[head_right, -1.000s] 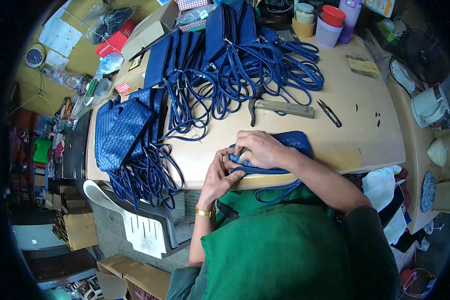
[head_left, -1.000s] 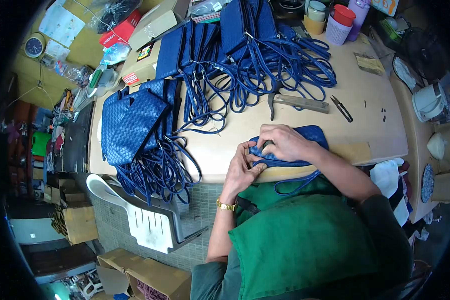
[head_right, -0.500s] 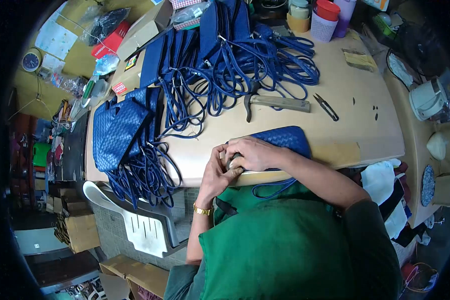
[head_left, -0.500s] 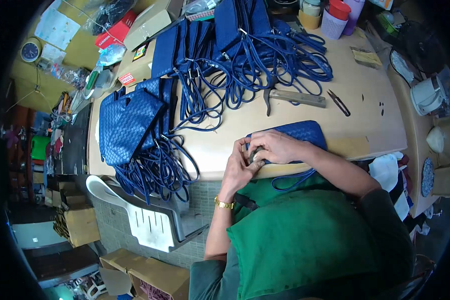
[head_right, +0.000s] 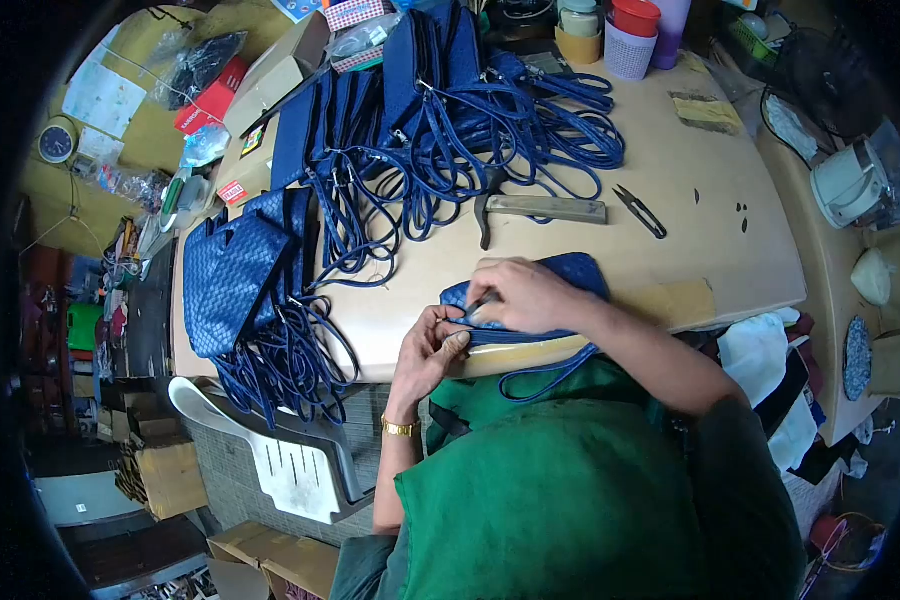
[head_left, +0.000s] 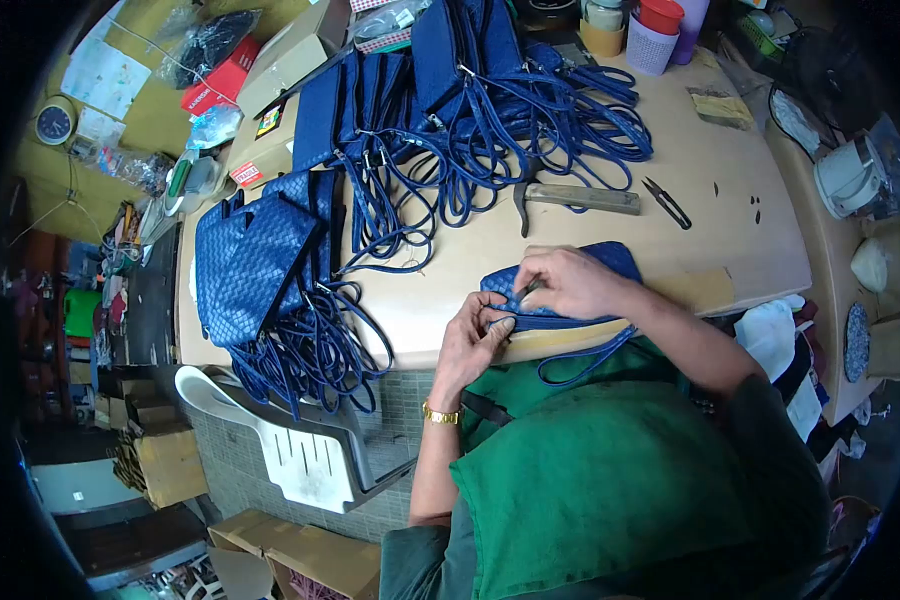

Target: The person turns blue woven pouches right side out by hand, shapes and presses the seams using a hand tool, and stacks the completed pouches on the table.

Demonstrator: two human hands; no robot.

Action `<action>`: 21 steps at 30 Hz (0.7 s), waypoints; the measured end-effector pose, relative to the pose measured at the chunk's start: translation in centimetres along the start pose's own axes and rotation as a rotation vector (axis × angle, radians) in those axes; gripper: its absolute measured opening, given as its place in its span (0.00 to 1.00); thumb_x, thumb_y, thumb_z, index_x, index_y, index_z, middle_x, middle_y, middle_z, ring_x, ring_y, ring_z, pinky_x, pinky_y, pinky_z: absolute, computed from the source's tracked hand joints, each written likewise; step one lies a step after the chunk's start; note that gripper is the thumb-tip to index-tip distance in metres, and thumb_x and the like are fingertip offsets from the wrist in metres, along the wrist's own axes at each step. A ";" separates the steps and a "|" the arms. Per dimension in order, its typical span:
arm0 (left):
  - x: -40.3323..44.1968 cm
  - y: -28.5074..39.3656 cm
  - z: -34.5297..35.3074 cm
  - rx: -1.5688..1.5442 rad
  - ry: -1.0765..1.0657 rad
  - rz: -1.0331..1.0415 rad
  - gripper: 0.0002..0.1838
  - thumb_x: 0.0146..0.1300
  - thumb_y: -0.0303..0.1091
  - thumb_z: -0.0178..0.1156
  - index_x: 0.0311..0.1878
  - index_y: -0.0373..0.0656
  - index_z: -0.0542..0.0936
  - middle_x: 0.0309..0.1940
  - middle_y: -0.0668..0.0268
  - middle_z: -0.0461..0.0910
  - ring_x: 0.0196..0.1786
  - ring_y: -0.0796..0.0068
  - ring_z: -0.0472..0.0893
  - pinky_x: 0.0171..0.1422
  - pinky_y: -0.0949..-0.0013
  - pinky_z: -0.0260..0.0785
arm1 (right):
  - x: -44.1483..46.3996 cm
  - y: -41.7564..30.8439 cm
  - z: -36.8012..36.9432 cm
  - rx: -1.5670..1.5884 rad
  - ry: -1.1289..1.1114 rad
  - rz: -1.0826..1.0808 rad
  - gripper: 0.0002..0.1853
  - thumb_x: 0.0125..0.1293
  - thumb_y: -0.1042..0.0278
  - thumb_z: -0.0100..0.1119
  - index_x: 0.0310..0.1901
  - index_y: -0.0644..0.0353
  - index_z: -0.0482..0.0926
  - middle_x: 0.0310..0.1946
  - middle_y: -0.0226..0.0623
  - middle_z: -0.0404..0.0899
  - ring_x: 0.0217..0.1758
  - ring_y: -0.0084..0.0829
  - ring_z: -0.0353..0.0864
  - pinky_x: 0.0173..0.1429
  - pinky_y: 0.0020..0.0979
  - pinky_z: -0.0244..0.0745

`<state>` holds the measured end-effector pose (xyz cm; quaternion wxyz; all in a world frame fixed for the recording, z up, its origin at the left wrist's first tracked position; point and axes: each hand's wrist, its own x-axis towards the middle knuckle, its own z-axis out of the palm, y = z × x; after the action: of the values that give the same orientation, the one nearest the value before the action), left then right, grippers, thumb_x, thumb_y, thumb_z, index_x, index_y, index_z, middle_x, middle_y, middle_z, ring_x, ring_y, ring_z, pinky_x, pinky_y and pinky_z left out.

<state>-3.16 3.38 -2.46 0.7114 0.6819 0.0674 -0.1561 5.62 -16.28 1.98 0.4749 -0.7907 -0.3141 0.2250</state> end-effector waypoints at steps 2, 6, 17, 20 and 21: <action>-0.1 -0.1 0.0 0.002 -0.013 0.005 0.16 0.65 0.23 0.60 0.54 0.38 0.70 0.31 0.70 0.79 0.29 0.85 0.73 0.33 0.80 0.65 | -0.6 0.5 1.1 0.055 -0.019 -0.103 0.10 0.52 0.74 0.67 0.37 0.64 0.80 0.33 0.40 0.77 0.39 0.38 0.79 0.42 0.34 0.72; -0.2 0.0 0.5 0.046 0.026 0.015 0.14 0.67 0.24 0.58 0.53 0.38 0.69 0.29 0.70 0.78 0.29 0.84 0.74 0.34 0.80 0.67 | -1.6 1.5 -0.4 -0.136 -0.120 -0.099 0.10 0.53 0.73 0.67 0.37 0.63 0.79 0.35 0.41 0.78 0.42 0.42 0.79 0.46 0.39 0.72; -0.1 0.1 0.3 0.069 0.012 0.016 0.14 0.66 0.22 0.58 0.53 0.39 0.69 0.31 0.69 0.78 0.30 0.83 0.74 0.34 0.80 0.67 | -3.0 2.4 -2.2 -0.217 -0.077 -0.071 0.09 0.52 0.74 0.67 0.35 0.64 0.79 0.34 0.42 0.77 0.42 0.43 0.79 0.46 0.39 0.72; -0.2 0.4 0.3 0.075 0.016 0.004 0.13 0.66 0.22 0.58 0.52 0.38 0.70 0.32 0.69 0.78 0.30 0.83 0.74 0.35 0.80 0.67 | -3.2 0.7 -2.9 -0.231 0.151 0.012 0.09 0.51 0.74 0.67 0.35 0.64 0.80 0.35 0.42 0.78 0.42 0.42 0.79 0.47 0.38 0.72; -0.2 0.5 0.5 0.085 0.029 -0.010 0.12 0.66 0.22 0.58 0.51 0.38 0.70 0.32 0.69 0.78 0.30 0.83 0.74 0.36 0.80 0.67 | -3.1 -0.1 -2.3 -0.118 0.145 -0.058 0.09 0.51 0.74 0.67 0.35 0.64 0.80 0.35 0.42 0.78 0.42 0.43 0.79 0.47 0.38 0.72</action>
<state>-3.21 2.96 -1.90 0.6801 0.7132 0.0744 -0.1525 4.89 -19.84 3.22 0.4555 -0.8219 -0.3145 0.1344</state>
